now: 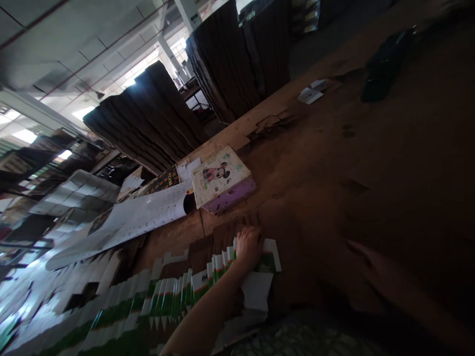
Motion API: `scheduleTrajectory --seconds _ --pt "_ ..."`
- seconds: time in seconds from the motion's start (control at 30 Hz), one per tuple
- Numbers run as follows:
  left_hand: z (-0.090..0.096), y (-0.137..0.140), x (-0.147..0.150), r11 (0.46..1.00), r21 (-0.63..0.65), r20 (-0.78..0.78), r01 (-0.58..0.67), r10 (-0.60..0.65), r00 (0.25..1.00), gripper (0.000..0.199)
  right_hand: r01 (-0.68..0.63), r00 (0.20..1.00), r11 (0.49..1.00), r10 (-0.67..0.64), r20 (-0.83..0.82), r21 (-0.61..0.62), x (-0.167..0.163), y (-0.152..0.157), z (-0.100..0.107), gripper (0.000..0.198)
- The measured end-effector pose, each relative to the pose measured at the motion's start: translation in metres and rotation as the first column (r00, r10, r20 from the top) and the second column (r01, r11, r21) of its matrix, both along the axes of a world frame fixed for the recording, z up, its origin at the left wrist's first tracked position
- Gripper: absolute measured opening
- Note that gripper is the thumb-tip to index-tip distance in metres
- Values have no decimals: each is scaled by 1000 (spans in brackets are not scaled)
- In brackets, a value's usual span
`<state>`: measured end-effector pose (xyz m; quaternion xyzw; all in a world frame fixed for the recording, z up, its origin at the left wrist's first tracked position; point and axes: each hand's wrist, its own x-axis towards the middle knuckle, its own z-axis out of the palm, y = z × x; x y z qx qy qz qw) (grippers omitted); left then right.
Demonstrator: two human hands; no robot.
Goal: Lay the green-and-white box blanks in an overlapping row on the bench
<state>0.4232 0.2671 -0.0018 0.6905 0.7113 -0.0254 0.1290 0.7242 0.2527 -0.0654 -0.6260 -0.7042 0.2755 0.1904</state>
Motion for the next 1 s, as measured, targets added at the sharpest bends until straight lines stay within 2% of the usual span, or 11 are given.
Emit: scheduleTrajectory --seconds 0.07,0.13,0.2,0.33,0.43,0.57,0.73,0.8,0.9,1.0 --pt "-1 2 0 1000 -2 14 -6 6 1000 15 -97 987 993 88 -132 -61 -26 -5 0 59" --pt "-2 3 0 1000 6 15 -27 27 1000 13 -223 960 975 218 -175 -11 -62 -15 -7 58" --pt "-4 2 0 999 19 10 -39 39 999 12 -293 948 955 297 -112 48 -93 -27 -25 59" --pt "-7 1 1 1000 23 3 -19 19 1000 10 -291 957 954 291 6 69 -119 -46 -61 60" --pt "-9 0 1 1000 24 -6 7 -7 1000 11 -280 960 954 277 45 102 -122 -49 -70 59" --pt "-11 0 2 999 32 -27 28 -27 999 13 -237 971 959 229 63 158 -129 -49 -69 59" --pt "-11 -2 4 999 36 -44 32 -31 999 14 -227 970 964 210 124 141 -138 -49 -59 61" --pt "-10 -3 5 996 54 -36 70 -68 997 29 -223 967 968 204 155 112 -137 -46 -51 60" --pt "-8 -4 7 991 40 -37 127 -126 991 50 -260 954 960 239 180 101 -113 -36 -41 59" --pt "-6 -3 10 992 3 -34 128 -128 991 55 -266 943 950 221 249 164 -55 -27 -37 55"
